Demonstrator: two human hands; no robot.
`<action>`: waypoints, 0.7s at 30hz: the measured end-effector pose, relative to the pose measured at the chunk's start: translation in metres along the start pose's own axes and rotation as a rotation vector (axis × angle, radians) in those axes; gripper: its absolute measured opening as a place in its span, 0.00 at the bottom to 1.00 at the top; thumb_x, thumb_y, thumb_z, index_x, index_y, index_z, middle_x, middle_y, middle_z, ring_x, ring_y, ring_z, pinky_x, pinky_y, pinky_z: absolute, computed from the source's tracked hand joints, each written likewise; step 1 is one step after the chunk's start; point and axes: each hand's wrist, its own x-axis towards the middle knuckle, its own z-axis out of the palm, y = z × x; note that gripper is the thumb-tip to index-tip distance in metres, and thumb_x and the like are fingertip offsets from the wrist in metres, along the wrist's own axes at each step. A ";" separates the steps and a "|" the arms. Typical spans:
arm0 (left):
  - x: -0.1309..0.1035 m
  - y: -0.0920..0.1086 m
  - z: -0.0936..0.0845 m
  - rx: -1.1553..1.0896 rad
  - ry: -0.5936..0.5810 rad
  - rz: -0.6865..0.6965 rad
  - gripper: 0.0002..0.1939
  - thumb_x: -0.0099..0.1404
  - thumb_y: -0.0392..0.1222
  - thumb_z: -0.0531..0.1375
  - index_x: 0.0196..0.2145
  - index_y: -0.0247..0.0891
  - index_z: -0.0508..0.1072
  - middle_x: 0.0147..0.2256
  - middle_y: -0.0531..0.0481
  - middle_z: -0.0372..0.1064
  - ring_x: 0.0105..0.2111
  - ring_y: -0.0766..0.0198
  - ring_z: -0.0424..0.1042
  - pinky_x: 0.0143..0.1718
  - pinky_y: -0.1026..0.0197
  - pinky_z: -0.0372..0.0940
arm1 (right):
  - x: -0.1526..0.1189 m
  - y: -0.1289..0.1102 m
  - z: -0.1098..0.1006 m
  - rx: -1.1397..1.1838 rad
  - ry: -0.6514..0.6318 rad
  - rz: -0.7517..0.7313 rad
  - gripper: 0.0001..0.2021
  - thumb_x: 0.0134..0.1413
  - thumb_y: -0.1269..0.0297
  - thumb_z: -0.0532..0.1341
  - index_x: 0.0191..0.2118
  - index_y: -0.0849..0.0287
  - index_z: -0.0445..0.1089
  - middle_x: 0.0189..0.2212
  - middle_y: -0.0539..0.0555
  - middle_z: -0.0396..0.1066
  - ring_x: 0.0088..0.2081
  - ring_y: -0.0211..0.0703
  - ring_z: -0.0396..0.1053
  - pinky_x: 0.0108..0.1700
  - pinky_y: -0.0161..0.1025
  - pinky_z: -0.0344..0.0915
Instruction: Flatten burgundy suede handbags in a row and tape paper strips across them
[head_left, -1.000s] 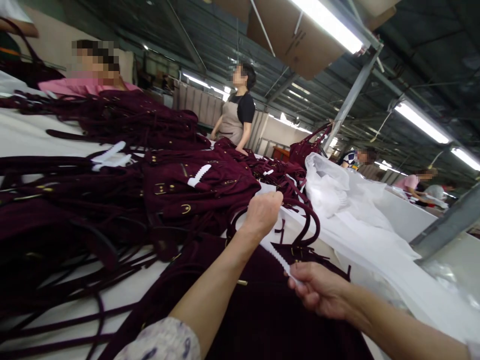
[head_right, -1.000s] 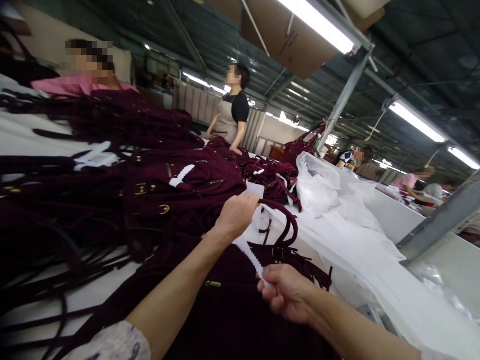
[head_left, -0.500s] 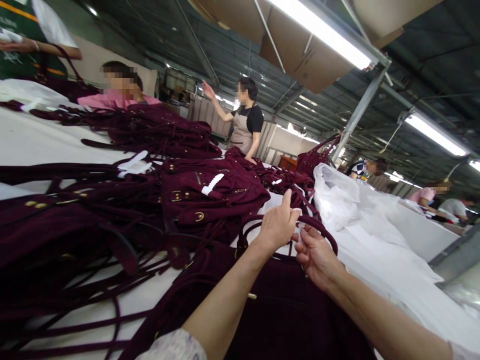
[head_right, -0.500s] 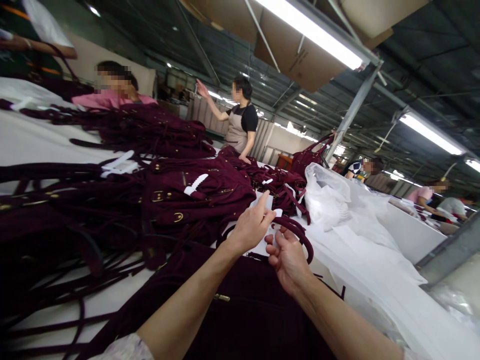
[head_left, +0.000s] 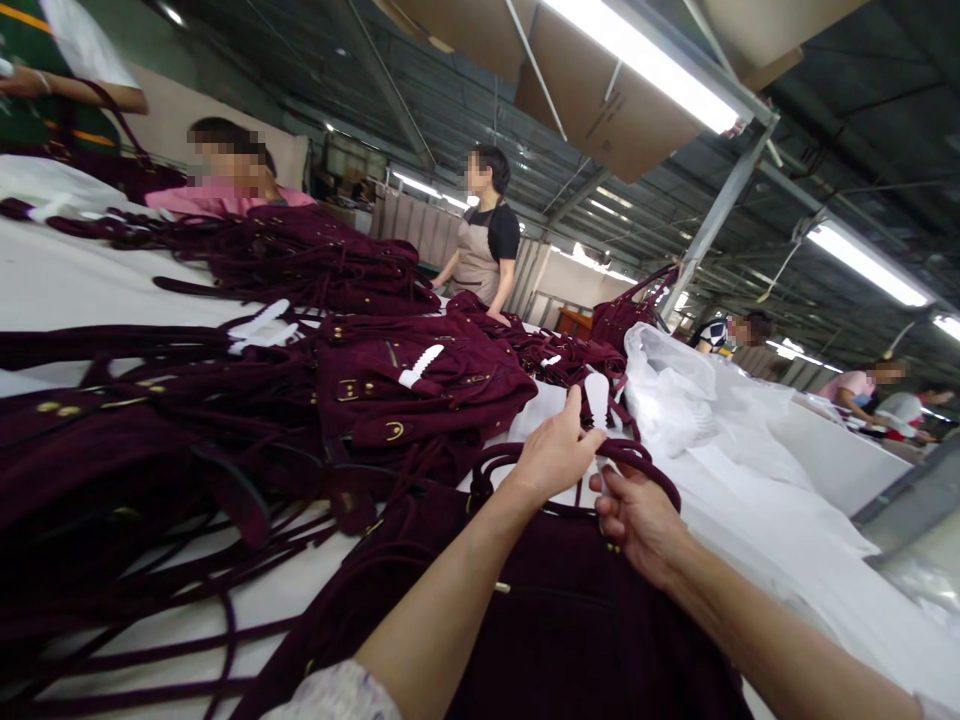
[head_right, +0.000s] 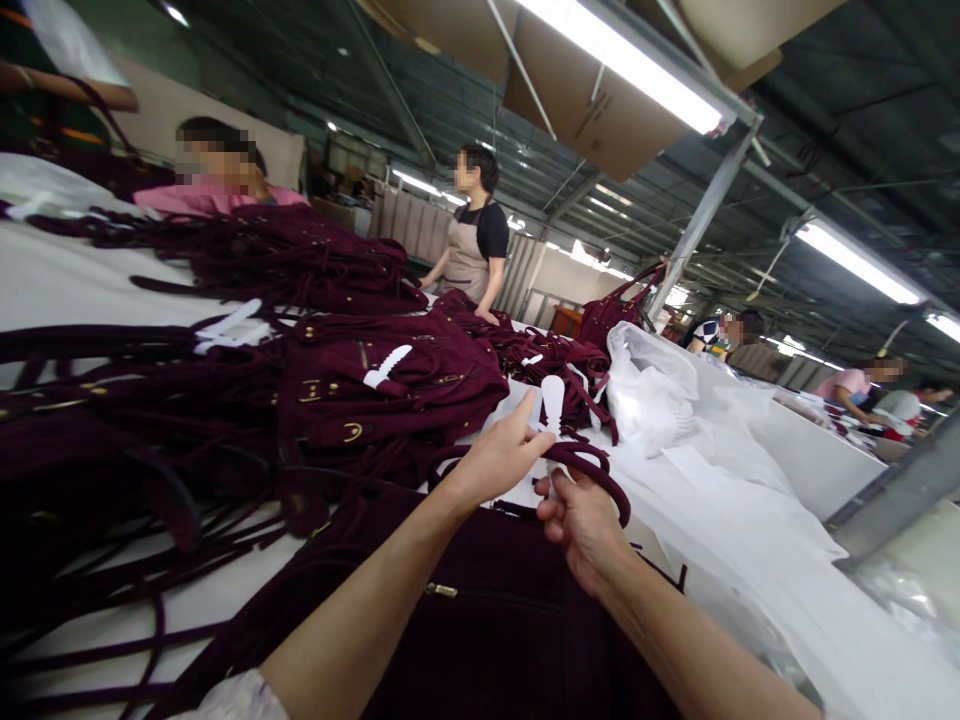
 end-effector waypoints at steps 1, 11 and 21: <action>0.001 -0.001 0.001 -0.042 0.001 0.032 0.27 0.64 0.44 0.52 0.60 0.40 0.57 0.34 0.51 0.73 0.34 0.60 0.71 0.33 0.63 0.60 | -0.001 0.000 0.000 -0.006 -0.010 -0.006 0.14 0.51 0.65 0.64 0.44 0.56 0.63 0.26 0.47 0.68 0.18 0.28 0.63 0.14 0.23 0.49; 0.005 0.005 0.011 -0.294 0.139 0.078 0.32 0.57 0.38 0.58 0.60 0.39 0.60 0.26 0.59 0.72 0.28 0.66 0.68 0.33 0.65 0.60 | -0.032 -0.040 -0.007 -0.430 -0.205 0.062 0.15 0.53 0.55 0.63 0.39 0.60 0.65 0.38 0.57 0.75 0.14 0.25 0.59 0.12 0.25 0.41; 0.006 0.000 0.016 -0.463 0.179 0.147 0.13 0.63 0.43 0.54 0.25 0.35 0.70 0.23 0.56 0.63 0.26 0.68 0.61 0.28 0.66 0.56 | -0.035 -0.064 -0.005 -0.519 -0.273 -0.301 0.16 0.52 0.55 0.64 0.43 0.60 0.68 0.37 0.59 0.76 0.31 0.42 0.74 0.22 0.29 0.58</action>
